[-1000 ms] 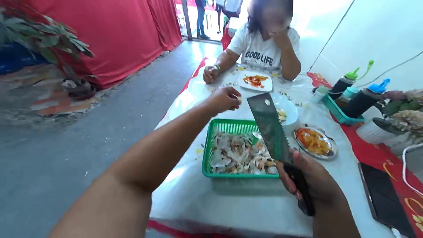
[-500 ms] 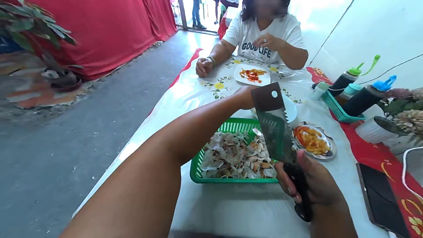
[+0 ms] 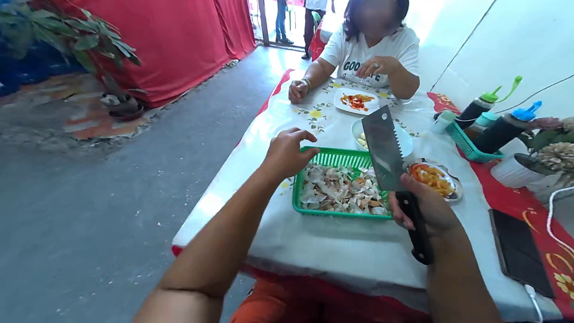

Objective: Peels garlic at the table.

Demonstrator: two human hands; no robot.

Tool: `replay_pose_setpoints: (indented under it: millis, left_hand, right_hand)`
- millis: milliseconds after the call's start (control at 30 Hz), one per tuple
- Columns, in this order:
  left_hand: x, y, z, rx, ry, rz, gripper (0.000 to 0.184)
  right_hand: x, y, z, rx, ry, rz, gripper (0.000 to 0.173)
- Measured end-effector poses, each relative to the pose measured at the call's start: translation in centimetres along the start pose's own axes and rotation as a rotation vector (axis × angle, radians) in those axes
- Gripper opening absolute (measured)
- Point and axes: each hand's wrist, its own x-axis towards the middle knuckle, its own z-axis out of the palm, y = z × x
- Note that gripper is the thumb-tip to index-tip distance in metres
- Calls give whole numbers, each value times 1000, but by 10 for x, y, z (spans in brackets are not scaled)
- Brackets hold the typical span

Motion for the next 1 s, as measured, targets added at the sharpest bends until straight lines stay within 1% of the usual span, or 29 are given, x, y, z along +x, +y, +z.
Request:
replay_pose_setpoints:
  millis: [67,133,300,433,500,633,733,800,933,1000]
  left_hand:
    - [-11,-7,7,-36,66,-74,31]
    - [-15,-12,18,-69,51,-119,32]
    - [-13,-16,26,39,-42,-148,32]
    - [-11,-14,19,32,-59,-178,32]
    - [-12,-16,17,17,-64,-173,33]
    - [-9,-20,13,21,-68,-134,30]
    - [-8,-25,12,-2,-48,-123,29]
    - [-6,-25,12,-23,-27,-121,29]
    - [-10,-23,13,-29,1,-200,34]
    - [-9,-25,13,-55,14,-231,34]
  right_hand:
    - [2,-3,4,-53,30,19,64]
    - [1,-7,8,-83,69,53,60]
    - [0,-11,24,-199,180,71,41]
    - [6,-16,26,-276,149,-3,26]
    - [11,-23,26,-259,149,-51,25]
    - [21,-34,31,-181,143,-83,32]
    - [29,-26,32,-134,89,-91,32]
    - [34,-21,30,-150,54,-64,31]
    - [37,-7,29,-195,5,7,29]
    - [40,-6,28,-201,-8,6,26]
